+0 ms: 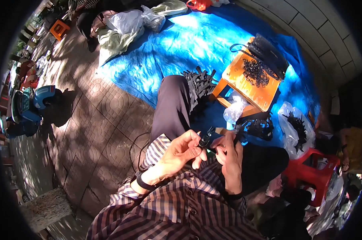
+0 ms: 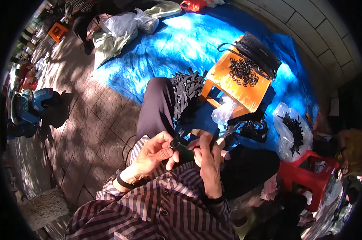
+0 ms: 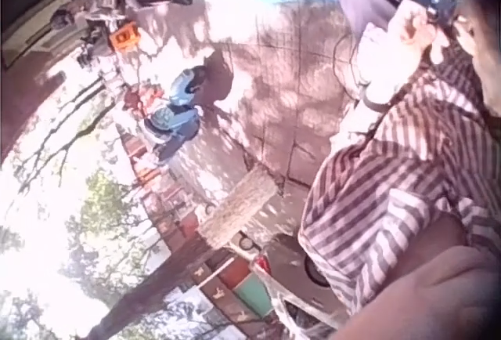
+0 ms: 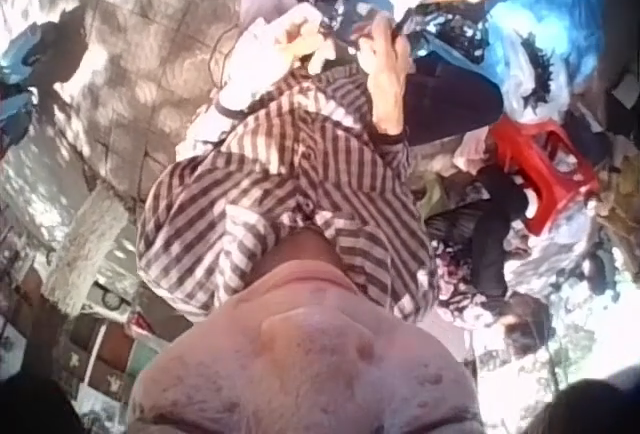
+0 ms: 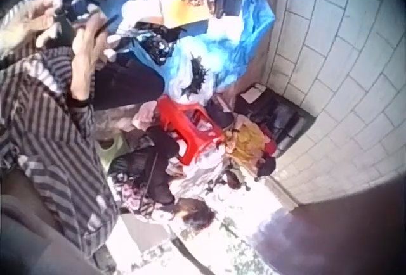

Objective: Manually attaching buckles or fasteners to black shoe components.

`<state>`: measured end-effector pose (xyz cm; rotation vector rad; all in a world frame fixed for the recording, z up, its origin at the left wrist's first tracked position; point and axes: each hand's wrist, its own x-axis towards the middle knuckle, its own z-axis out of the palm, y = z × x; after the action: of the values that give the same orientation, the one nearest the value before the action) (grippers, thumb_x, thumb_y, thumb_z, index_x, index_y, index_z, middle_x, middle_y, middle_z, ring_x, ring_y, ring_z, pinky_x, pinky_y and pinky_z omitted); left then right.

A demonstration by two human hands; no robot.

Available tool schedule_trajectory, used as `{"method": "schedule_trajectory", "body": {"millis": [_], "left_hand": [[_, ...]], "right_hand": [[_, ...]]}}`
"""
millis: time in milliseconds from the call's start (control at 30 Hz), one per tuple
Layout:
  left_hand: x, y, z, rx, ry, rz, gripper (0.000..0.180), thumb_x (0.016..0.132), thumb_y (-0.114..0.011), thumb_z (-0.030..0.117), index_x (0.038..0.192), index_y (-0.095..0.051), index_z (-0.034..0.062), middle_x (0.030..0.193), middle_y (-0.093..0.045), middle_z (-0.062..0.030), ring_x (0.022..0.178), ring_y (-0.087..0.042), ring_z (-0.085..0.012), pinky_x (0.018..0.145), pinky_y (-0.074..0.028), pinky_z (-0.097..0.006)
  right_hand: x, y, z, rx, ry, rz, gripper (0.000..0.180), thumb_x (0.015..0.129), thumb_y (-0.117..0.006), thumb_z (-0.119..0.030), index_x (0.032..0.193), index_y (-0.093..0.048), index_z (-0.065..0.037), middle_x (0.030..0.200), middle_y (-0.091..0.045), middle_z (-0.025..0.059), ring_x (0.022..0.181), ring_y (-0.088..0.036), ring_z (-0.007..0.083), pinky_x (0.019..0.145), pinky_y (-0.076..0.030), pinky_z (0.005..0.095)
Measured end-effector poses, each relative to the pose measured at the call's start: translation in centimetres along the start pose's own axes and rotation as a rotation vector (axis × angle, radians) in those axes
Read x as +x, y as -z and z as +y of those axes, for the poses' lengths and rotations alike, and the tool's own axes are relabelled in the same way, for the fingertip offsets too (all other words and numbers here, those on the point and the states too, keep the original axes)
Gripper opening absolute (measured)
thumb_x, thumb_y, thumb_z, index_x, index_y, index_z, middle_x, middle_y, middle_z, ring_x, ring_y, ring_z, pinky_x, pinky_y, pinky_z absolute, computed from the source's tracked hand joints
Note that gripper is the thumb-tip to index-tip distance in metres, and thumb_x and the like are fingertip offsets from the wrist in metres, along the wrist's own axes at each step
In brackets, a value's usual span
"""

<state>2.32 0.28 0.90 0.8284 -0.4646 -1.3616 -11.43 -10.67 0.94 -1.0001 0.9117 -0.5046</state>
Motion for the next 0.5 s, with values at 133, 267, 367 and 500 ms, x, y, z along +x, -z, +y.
{"method": "schedule_trajectory", "body": {"millis": [133,267,367,500], "left_hand": [[0.4,0.3,-0.4,0.059,0.007,-0.025,0.015,0.092,-0.054,0.014,0.099,-0.047,0.0033,0.081,-0.061,-0.0072,0.06,-0.048,-0.0074,0.05,-0.035,-0.018],[0.1,0.1,-1.3,0.083,0.067,-0.03,0.02,0.092,-0.056,0.02,0.1,-0.048,0.0039,0.081,-0.06,-0.006,0.063,-0.049,-0.0063,0.05,-0.034,-0.018],[-0.3,0.2,-1.6,0.08,0.133,-0.058,0.022,0.092,-0.057,0.021,0.101,-0.048,0.004,0.08,-0.06,-0.0045,0.064,-0.05,-0.006,0.05,-0.033,-0.017],[-0.3,0.0,-2.2,0.1,0.038,-0.032,0.018,0.092,-0.057,0.02,0.099,-0.051,0.0043,0.082,-0.055,0.0017,0.064,-0.04,-0.0009,0.054,-0.032,-0.016]], "right_hand": [[0.5,-0.8,0.4,0.274,-0.132,-0.311,0.049,0.093,-0.047,-0.046,0.113,-0.053,-0.002,0.066,-0.053,0.0009,0.044,-0.035,0.0021,0.039,-0.021,0.0177],[1.0,-0.3,1.5,0.247,-0.091,-0.244,0.045,0.093,-0.05,-0.042,0.113,-0.054,-0.003,0.067,-0.053,-0.0014,0.046,-0.04,0.002,0.039,-0.023,0.0161],[0.8,-0.5,1.6,-0.185,-0.002,-0.196,0.043,0.093,-0.051,-0.04,0.113,-0.054,-0.002,0.069,-0.054,-0.0023,0.048,-0.042,0.0017,0.04,-0.025,0.0152],[0.3,0.2,3.1,0.296,-0.1,-0.319,0.037,0.093,-0.053,-0.03,0.116,-0.054,-0.001,0.071,-0.052,-0.0046,0.051,-0.042,0.0006,0.041,-0.026,0.0148]]}}
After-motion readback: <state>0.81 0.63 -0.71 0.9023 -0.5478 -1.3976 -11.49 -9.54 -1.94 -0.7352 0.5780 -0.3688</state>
